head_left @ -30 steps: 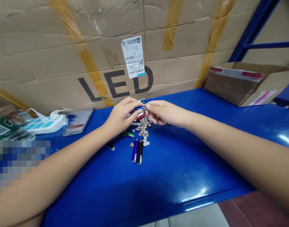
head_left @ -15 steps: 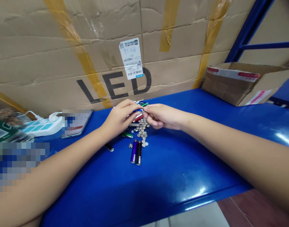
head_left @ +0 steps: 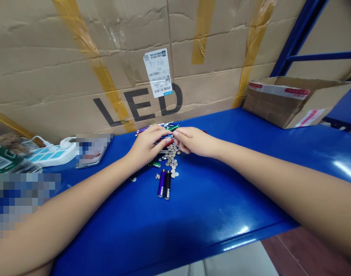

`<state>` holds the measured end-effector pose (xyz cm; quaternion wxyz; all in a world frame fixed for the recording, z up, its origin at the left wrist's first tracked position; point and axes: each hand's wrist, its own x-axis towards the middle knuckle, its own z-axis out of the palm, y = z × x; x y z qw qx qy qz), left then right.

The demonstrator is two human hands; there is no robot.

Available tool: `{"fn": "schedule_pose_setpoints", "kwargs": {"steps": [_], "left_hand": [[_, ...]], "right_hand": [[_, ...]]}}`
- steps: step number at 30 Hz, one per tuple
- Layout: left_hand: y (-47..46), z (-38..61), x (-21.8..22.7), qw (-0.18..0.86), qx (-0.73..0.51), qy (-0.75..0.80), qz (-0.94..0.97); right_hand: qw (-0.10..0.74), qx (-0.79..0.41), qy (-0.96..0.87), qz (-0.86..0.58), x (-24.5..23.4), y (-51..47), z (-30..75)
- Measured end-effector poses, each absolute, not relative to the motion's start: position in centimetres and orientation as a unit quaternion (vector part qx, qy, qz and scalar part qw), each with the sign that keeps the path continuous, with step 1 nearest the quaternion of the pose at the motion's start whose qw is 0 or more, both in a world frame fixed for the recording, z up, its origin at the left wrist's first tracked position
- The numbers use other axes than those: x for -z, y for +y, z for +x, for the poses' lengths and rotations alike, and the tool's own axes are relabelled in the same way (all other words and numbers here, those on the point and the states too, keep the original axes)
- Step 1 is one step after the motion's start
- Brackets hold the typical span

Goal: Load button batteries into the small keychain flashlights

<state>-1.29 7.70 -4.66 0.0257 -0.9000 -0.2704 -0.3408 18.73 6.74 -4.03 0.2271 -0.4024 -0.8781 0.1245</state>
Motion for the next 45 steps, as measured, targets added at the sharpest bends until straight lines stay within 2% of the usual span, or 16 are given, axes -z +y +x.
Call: {"fn": "schedule_pose_setpoints", "kwargs": {"steps": [2,6,9,13,17,19,23,29,32,36,38,39,40,42,45], "left_hand": [[7.8,-1.3,4.6,0.016,0.343,-0.284,-0.895],[7.8,-1.0,4.5,-0.033,0.361,-0.324,-0.874],[7.7,-0.8,4.5,-0.065,0.362,-0.341,-0.865],[7.7,-0.7,4.8,-0.054,0.359,-0.322,-0.875],[7.7,-0.8,4.9,-0.036,0.354,-0.299,-0.885],[7.8,-0.8,4.8,-0.048,0.356,-0.308,-0.881],[7.7,-0.6,4.4,-0.117,0.359,-0.347,-0.858],[7.3,-0.2,4.3,-0.209,0.34,-0.37,-0.839],[7.2,-0.2,4.5,-0.174,0.348,-0.356,-0.85],[7.4,-0.5,4.7,-0.084,0.358,-0.323,-0.872],[7.6,-0.7,4.7,-0.065,0.357,-0.314,-0.878],[7.6,-0.7,4.7,-0.069,0.354,-0.317,-0.877],[7.7,-0.7,4.6,-0.08,0.351,-0.324,-0.875],[7.8,-0.7,4.5,-0.11,0.343,-0.345,-0.867],[7.7,-0.7,4.3,-0.159,0.336,-0.373,-0.85]], "right_hand": [[0.22,-0.098,-0.88,-0.409,4.0,6.8,18.8],[0.158,0.141,-0.891,-0.401,3.4,6.5,19.8],[0.099,0.223,-0.89,-0.385,2.9,6.4,20.3],[0.072,0.207,-0.895,-0.389,3.1,6.6,20.0],[0.164,0.041,-0.91,-0.379,3.9,6.9,19.4],[0.189,-0.005,-0.904,-0.384,3.9,6.8,19.3],[0.174,0.095,-0.888,-0.415,3.3,6.5,19.7],[0.061,0.218,-0.895,-0.384,2.4,6.5,20.6],[0.081,0.165,-0.902,-0.39,2.6,6.6,20.2],[0.222,-0.112,-0.886,-0.391,3.7,6.9,19.3],[0.231,-0.222,-0.864,-0.388,4.0,7.0,19.1],[0.227,-0.226,-0.863,-0.391,4.0,7.0,19.1],[0.221,-0.191,-0.869,-0.399,3.9,7.0,19.3],[0.203,-0.049,-0.885,-0.416,3.6,6.9,19.8],[0.13,0.14,-0.896,-0.402,2.9,6.7,20.5]]}}
